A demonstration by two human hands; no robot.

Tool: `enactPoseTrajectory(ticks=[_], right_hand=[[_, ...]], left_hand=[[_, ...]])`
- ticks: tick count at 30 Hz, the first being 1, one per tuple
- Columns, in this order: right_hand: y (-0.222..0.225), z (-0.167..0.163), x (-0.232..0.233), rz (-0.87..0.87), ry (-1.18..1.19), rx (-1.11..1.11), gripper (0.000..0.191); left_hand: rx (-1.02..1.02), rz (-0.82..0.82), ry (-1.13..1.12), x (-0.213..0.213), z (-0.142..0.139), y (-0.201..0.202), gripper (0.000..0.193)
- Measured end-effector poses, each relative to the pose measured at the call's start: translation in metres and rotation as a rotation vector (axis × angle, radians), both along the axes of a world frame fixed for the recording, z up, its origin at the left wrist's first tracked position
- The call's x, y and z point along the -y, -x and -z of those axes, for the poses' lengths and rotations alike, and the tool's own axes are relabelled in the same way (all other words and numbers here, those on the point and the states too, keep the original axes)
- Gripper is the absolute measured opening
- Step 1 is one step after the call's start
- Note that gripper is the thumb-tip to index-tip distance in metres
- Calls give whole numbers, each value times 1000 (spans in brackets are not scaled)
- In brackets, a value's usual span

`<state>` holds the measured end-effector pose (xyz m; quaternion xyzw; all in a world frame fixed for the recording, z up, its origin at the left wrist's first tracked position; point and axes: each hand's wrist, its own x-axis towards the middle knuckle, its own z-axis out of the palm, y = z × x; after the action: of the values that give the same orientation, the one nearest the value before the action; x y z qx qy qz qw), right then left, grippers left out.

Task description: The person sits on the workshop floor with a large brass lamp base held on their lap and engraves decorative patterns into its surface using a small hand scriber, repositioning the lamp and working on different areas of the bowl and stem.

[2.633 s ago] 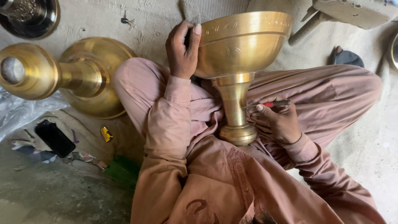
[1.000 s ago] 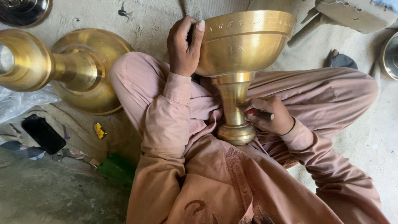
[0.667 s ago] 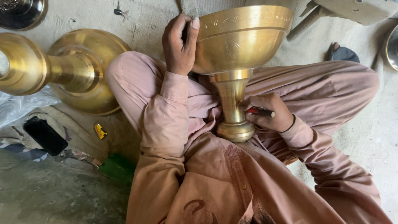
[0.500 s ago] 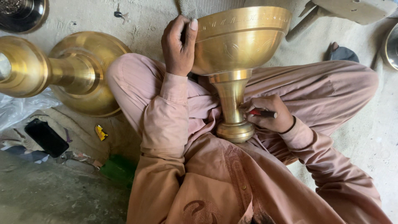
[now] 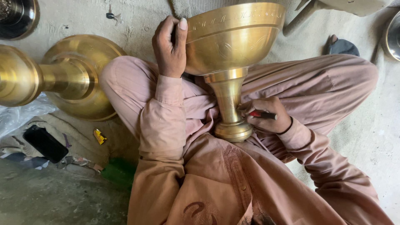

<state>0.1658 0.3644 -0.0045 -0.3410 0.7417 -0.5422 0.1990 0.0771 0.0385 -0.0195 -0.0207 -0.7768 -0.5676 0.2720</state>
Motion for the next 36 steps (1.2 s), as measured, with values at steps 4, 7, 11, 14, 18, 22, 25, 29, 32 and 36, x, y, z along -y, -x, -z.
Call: enactPoseTrajectory(ticks=[4, 7, 11, 14, 18, 22, 25, 29, 32, 36], right_hand=[[-4, 8, -2, 52, -11, -12, 12], [-7, 12, -5, 95, -51, 6, 11], [-6, 15, -11, 48, -30, 1, 13], [-8, 17, -12, 49, 28, 11, 13], [-14, 25, -11, 126, 35, -7, 15], [-18, 34, -18, 122, 37, 75, 17], [-21, 36, -21, 116, -6, 46, 17], [-26, 34, -20, 182, 19, 51, 15], [-26, 32, -18, 186, 41, 84, 15], [-26, 27, -19, 177, 0, 106, 15]], left_hand=[[4, -9, 12, 0, -2, 1, 38], [-22, 4, 14, 0, -2, 1, 37], [10, 11, -1, -2, -1, 0, 38], [11, 4, -4, -2, -2, 0, 38], [-13, -1, 6, -1, -1, 1, 37], [3, 23, -22, -1, 5, 1, 39], [8, 14, -23, -1, 8, 3, 39], [-19, 34, -35, -2, 8, 3, 39], [-15, 46, -45, -2, 7, 1, 39], [1, 11, -16, -2, 10, 1, 39]])
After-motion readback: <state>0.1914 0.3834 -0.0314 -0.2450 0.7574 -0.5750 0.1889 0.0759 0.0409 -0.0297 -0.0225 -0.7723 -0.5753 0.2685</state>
